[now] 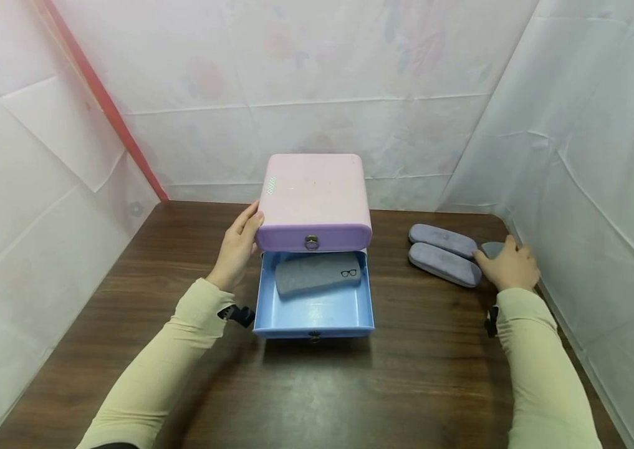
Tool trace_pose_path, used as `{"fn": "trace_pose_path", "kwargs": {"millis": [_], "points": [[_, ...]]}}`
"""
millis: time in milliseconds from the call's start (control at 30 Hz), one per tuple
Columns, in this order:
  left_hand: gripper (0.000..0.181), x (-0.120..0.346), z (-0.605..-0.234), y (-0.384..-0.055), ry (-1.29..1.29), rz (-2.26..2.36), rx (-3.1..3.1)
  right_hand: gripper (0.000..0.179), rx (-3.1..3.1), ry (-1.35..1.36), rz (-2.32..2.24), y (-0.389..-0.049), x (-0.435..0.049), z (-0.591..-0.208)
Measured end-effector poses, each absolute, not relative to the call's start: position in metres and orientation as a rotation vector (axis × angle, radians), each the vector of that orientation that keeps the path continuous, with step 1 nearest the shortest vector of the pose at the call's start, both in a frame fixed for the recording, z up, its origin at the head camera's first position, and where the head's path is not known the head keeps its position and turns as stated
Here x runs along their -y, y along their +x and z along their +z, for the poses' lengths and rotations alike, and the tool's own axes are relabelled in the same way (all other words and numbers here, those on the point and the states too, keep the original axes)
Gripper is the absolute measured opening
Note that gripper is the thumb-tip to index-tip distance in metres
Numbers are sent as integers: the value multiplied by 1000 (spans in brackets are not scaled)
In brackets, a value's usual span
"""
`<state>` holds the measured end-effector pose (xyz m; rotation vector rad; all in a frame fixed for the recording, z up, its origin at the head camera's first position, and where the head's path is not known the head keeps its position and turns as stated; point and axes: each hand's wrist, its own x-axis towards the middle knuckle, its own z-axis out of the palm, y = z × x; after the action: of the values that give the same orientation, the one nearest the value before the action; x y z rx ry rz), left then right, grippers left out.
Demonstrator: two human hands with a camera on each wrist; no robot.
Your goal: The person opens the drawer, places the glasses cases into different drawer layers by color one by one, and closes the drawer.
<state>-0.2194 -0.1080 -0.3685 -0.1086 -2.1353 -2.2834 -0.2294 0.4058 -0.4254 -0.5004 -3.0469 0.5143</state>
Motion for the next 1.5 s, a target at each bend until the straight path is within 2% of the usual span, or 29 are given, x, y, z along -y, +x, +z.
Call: {"fn": "trace_pose_path", "kwargs": {"millis": [467, 900, 1267, 1500], "points": [[55, 106, -370, -219, -106, -2283, 2142, 81, 3165, -646, 438, -215, -428, -447], [56, 105, -370, -219, -101, -2263, 2157, 75, 3122, -555, 423, -216, -433, -448], [56, 105, -368, -217, -102, -2259, 2164, 71, 2962, -372, 432, -219, -414, -412], [57, 106, -369, -218, -109, -2258, 2155, 81, 2922, -199, 436, -218, -389, -379]]}}
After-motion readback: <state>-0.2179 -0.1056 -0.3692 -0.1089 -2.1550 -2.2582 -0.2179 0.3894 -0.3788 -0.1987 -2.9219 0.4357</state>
